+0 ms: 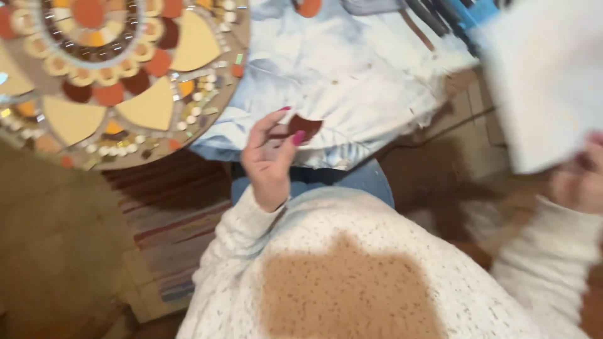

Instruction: Shaping and sanding small pieces of tile for a circular mosaic project using a handheld rotary tool.

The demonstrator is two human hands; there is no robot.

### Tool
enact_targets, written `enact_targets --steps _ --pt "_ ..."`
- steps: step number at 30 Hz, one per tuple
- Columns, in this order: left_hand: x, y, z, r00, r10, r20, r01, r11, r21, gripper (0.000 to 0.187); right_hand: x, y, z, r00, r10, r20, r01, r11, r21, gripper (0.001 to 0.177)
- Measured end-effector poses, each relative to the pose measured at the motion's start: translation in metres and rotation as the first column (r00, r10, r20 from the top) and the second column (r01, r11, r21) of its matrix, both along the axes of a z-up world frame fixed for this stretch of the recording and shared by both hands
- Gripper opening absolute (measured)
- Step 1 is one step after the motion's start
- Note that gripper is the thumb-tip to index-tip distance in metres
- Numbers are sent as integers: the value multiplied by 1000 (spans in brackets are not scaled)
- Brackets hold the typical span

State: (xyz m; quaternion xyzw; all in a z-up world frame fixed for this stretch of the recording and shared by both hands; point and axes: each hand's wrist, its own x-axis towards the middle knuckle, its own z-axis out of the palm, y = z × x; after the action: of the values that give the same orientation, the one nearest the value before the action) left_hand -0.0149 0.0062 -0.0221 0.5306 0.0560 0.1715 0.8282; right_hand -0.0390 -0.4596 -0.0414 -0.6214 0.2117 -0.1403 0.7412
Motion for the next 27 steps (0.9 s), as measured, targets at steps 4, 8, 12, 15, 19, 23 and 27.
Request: enact_targets --steps 4,8,12,15,19,23,27 --pt "-3 8 -3 998 27 53 -25 999 -34 35 19 130 7 989 -114 96 128 980 -150 31" --pt "-1 15 -1 991 81 110 -79 997 -24 33 24 171 -25 999 -31 -18 33 993 111 20" --pt "-1 16 7 998 46 33 -43 994 -96 30 42 218 -23 997 -45 -65 55 985 163 18" --pt "9 11 3 1000 -14 22 17 986 -165 29 47 249 -30 995 -30 -92 46 982 181 18" --pt "8 9 -7 994 -106 -25 98 972 -211 29 47 268 -26 998 15 -63 0 975 223 17" --pt "7 9 -17 982 -187 -34 174 956 -238 28 40 271 -21 989 23 -143 6 981 196 20" --pt "7 11 -19 981 -191 -43 178 961 -213 29 31 281 -22 963 138 -230 -86 971 221 19"
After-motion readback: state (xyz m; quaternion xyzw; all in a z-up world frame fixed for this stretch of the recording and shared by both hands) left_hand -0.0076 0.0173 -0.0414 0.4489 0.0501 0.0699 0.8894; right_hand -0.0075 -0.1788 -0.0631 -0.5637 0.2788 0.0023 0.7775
